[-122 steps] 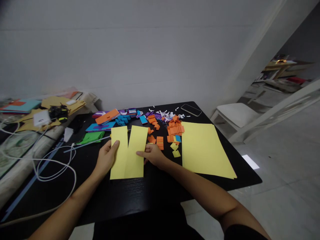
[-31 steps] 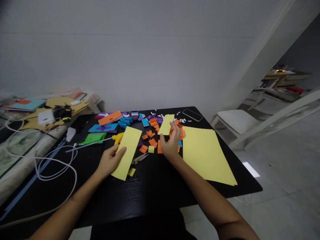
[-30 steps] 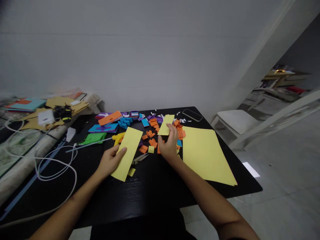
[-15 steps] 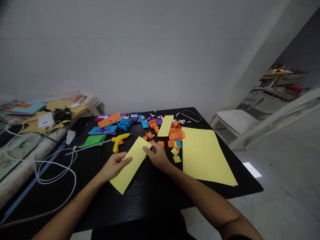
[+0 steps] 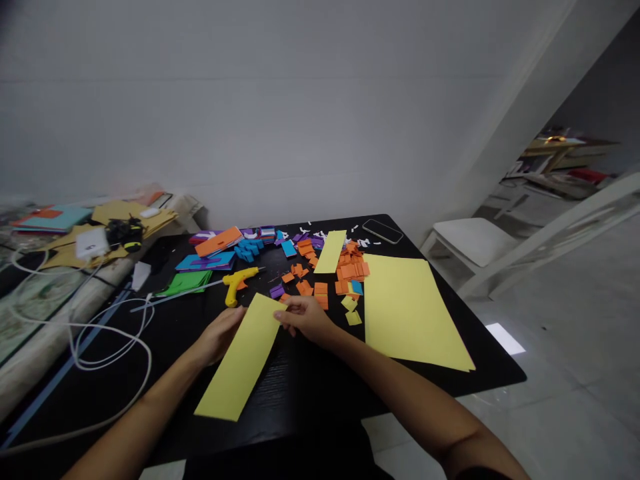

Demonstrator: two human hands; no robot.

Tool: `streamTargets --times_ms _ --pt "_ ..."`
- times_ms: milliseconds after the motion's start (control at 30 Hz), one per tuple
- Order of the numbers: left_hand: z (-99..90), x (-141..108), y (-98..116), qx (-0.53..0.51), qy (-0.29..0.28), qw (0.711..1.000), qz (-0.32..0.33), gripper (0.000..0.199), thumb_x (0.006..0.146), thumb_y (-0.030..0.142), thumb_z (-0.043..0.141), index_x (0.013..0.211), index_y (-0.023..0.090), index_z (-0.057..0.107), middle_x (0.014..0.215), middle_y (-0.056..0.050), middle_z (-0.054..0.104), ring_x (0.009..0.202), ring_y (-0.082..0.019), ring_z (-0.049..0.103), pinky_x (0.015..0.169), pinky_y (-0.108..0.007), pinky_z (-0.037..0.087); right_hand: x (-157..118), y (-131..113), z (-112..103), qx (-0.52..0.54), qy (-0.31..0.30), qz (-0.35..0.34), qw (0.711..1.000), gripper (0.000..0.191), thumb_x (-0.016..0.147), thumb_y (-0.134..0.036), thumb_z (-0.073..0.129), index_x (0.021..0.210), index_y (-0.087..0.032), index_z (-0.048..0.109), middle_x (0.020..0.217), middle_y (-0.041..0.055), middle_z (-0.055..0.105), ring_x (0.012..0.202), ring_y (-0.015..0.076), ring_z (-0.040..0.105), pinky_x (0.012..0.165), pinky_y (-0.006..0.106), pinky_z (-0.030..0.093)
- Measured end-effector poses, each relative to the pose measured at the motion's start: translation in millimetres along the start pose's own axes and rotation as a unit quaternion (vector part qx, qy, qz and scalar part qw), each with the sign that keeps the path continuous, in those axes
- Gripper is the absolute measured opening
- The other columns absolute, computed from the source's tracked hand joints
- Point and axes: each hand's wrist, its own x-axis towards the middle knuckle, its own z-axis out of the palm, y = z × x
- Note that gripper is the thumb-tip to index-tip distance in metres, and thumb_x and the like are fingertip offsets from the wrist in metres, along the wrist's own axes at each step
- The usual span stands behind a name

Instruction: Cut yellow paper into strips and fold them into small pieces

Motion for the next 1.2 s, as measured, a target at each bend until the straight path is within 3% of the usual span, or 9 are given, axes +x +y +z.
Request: streamTargets --times_ms 300,433,600,767,1000,1200 --pt "13.8 1.2 0.1 -0.022 -0.100 0.995 -0.015 0.048 0.082 0.058 0.065 0.110 0.018 0.069 0.087 -0.010 0.071 0.076 -0.023 0.068 0.069 -0.033 0.054 0.1 8.0 8.4 0.026 0.018 0.003 0.999 0.039 0.069 -0.050 0.078 0.070 -0.015 0.060 0.053 -0.0034 0.059 0.040 0.0094 0.053 0.040 0.021 0.043" --pt "16.1 1.5 -0.1 -0.047 -0.100 0.994 -0.023 0.050 0.079 0.056 0.070 0.116 0.022 0.063 0.092 -0.009 0.071 0.081 -0.024 0.070 0.071 -0.035 0.056 -1.2 12.7 10.5 -0.002 0.035 -0.021 0.999 0.035 0.072 -0.047 0.077 0.076 -0.016 0.062 0.053 -0.0042 0.059 0.038 0.0083 0.050 0.037 0.020 0.042" --pt "12.9 2.7 -4.5 -0.022 -0.109 0.994 -0.018 0.042 0.080 0.047 0.072 0.110 0.021 0.060 0.091 -0.007 0.070 0.077 -0.021 0.070 0.073 -0.034 0.056 -3.1 18.7 14.4 0.004 0.015 -0.034 0.999 0.032 0.074 -0.043 0.077 0.084 -0.017 0.063 0.059 -0.0022 0.063 0.045 0.0109 0.057 0.037 0.019 0.045" --pt "12.0 2.8 -4.2 0.016 -0.112 0.994 -0.011 0.035 0.081 0.039 0.074 0.104 0.020 0.056 0.082 -0.003 0.068 0.062 -0.015 0.066 0.059 -0.024 0.052 -1.9 19.5 13.7 0.032 0.020 -0.035 0.999 0.035 0.071 -0.043 0.079 0.087 -0.016 0.064 0.061 -0.0019 0.063 0.048 0.0123 0.060 0.038 0.020 0.048" --pt "17.0 2.5 2.4 0.050 -0.087 0.995 0.015 0.032 0.078 0.038 0.076 0.086 0.016 0.054 0.069 0.003 0.056 0.051 -0.007 0.053 0.049 -0.018 0.044 -4.0 10.0 12.1 0.052 -0.001 -0.022 0.998 0.037 0.078 -0.050 0.071 0.084 -0.014 0.065 0.060 0.0000 0.062 0.049 0.0130 0.061 0.039 0.021 0.050" --pt "17.4 2.9 3.1 0.090 -0.086 0.992 0.010 0.031 0.081 0.040 0.073 0.086 0.016 0.054 0.064 0.005 0.051 0.048 -0.006 0.045 0.045 -0.018 0.037 -6.2 5.9 11.9 0.047 0.007 -0.024 0.999 0.041 0.081 -0.054 0.066 0.077 -0.014 0.062 0.066 0.0021 0.064 0.049 0.0121 0.061 0.037 0.020 0.049"
